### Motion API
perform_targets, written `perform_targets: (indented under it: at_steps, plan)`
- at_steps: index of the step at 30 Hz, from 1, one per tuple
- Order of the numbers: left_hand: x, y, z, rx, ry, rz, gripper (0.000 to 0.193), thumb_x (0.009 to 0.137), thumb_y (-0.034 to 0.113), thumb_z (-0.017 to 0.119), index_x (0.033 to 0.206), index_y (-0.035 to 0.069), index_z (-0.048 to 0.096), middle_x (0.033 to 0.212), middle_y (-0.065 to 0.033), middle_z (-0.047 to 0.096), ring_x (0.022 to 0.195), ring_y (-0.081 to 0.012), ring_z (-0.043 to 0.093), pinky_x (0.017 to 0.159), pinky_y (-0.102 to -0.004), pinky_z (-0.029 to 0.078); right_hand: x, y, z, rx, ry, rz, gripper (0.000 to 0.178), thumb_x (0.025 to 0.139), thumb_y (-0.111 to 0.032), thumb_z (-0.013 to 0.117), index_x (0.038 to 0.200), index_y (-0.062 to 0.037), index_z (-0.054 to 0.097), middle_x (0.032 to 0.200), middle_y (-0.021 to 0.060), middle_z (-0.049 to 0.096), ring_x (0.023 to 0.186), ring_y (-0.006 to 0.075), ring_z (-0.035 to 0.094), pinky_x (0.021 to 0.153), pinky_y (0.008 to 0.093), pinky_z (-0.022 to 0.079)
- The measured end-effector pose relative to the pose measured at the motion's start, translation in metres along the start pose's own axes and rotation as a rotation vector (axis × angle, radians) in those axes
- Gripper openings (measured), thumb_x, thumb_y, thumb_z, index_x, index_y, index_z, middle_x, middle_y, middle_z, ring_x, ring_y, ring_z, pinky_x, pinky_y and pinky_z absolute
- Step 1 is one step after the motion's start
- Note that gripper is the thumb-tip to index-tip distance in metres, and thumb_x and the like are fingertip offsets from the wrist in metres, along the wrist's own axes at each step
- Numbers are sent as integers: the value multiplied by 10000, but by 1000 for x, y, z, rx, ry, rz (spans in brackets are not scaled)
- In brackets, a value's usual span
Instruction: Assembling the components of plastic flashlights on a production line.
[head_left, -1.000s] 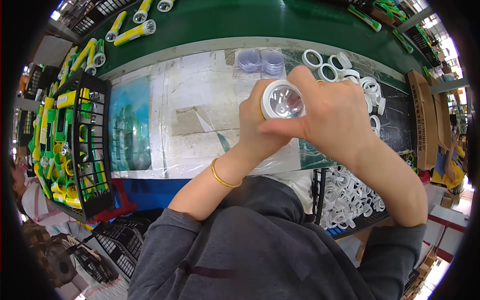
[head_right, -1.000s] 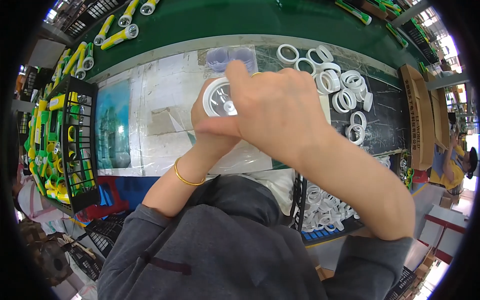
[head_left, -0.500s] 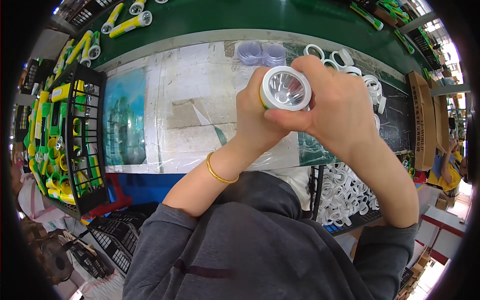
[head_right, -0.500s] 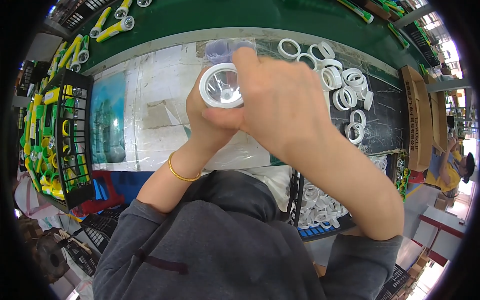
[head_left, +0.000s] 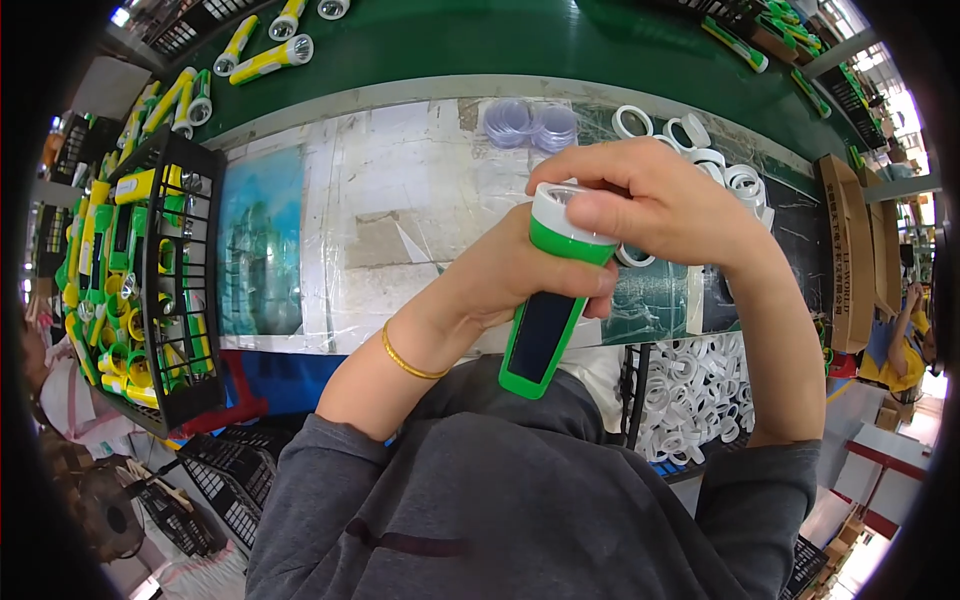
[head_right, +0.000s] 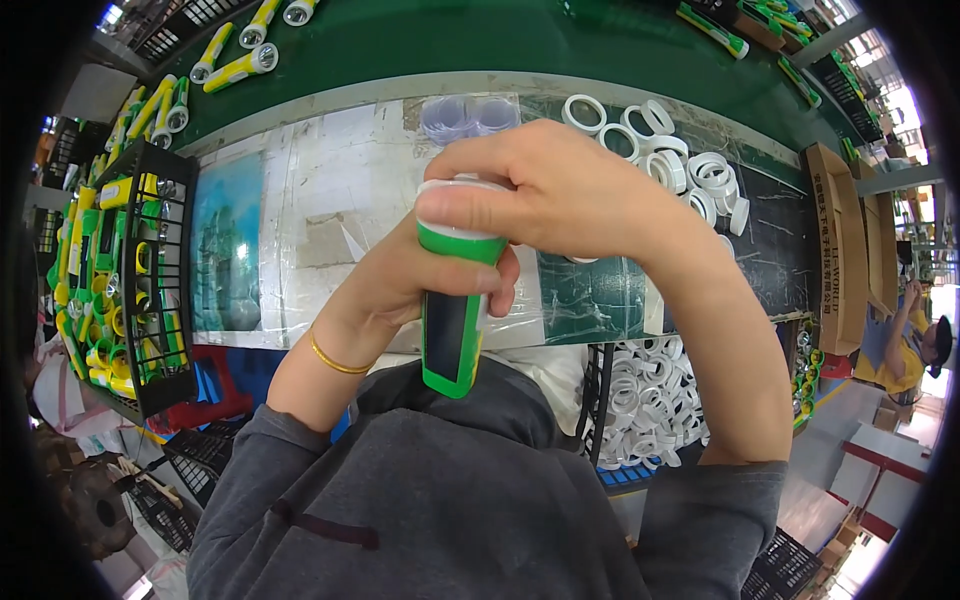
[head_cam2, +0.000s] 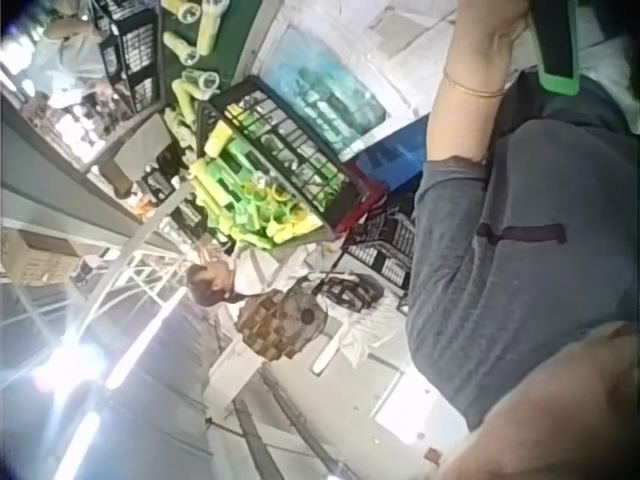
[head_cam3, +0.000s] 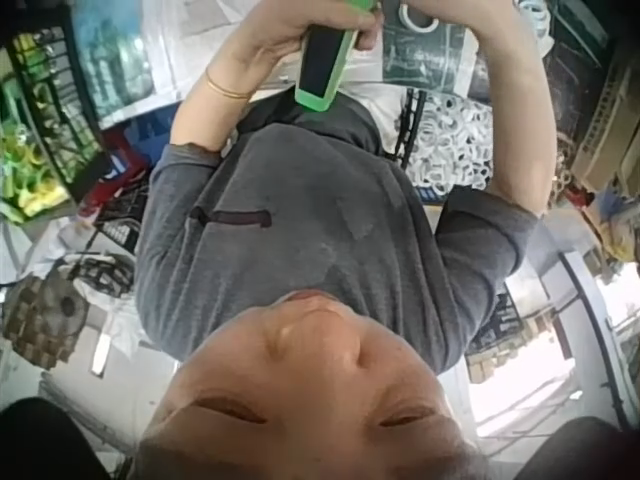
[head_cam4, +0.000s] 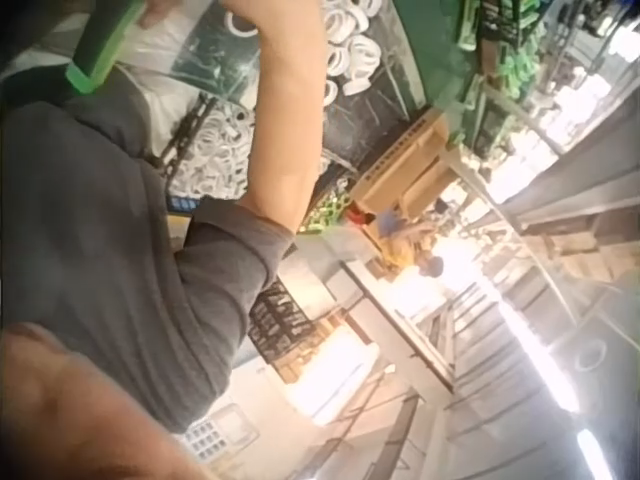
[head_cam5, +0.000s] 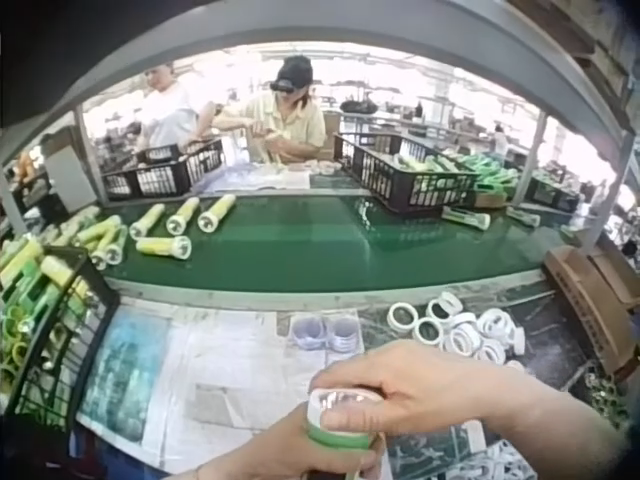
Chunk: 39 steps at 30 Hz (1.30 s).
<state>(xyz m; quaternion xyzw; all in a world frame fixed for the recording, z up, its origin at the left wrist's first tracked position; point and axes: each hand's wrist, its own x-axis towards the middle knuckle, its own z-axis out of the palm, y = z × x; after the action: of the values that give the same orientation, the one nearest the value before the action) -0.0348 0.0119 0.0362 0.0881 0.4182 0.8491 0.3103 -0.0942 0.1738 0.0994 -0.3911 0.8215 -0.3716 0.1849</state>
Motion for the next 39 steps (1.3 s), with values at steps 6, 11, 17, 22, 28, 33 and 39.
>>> perform_targets:
  at_steps: [6, 11, 17, 22, 28, 33, 39]
  plan:
    - [6, -8, -6, 363, 60, -56, 420, 641, 73, 737, 1021, -9, 576, 800, -76, 646, 695, -155, 638, 630, -283, 507, -11, 4, 17, -474, 70, -111, 230, 822, -277, 509, 941, -80, 518, 668, 150, 580, 594, 366, 565, 528, 416, 437]
    - [15, -21, -2, 809, 303, 331, 536, 591, 115, 756, 1068, -12, 545, 785, -91, 652, 724, -179, 635, 649, -295, 506, -18, 11, 25, -566, 158, -117, 240, 808, -250, 503, 964, -67, 502, 649, 141, 562, 555, 351, 548, 493, 417, 408]
    - [16, -3, -1, 520, 180, -37, 457, 644, 72, 731, 1061, 9, 557, 808, -48, 651, 715, -142, 622, 615, -276, 494, -16, 34, 20, -384, 189, -57, 534, 941, -542, 327, 1034, -53, 521, 752, 120, 602, 644, 274, 590, 552, 351, 433]
    - [13, 13, 10, 251, 108, 37, 343, 712, 43, 703, 1019, 17, 552, 899, -40, 636, 760, -126, 606, 628, -262, 488, -17, 37, 6, 393, 42, 327, 904, 881, -711, 50, 1219, -47, 561, 863, 0, 620, 702, 78, 537, 571, 225, 406]
    - [13, -17, -4, 724, 323, 306, 448, 727, 48, 705, 1086, -9, 443, 945, -135, 616, 816, -260, 623, 675, -357, 494, -8, 17, 11, -9, 80, 290, 668, 950, -557, 256, 1185, -23, 580, 915, 130, 655, 677, 195, 609, 583, 282, 460]
    - [9, -23, 0, 1065, 515, 529, 596, 688, 121, 756, 1122, -17, 370, 960, -210, 599, 856, -350, 626, 696, -400, 482, -7, -4, 40, -604, 468, 61, 366, 879, -386, 531, 875, -21, 549, 725, 130, 587, 572, 287, 582, 489, 367, 438]
    - [-27, -27, 3, 701, -513, 424, 592, 641, 206, 804, 1143, 53, 528, 1107, -127, 601, 1046, -252, 577, 893, -344, 450, -35, -44, 29, -581, 88, -352, 453, 819, -512, 548, 856, -61, 549, 648, 78, 498, 513, 232, 561, 416, 339, 414]
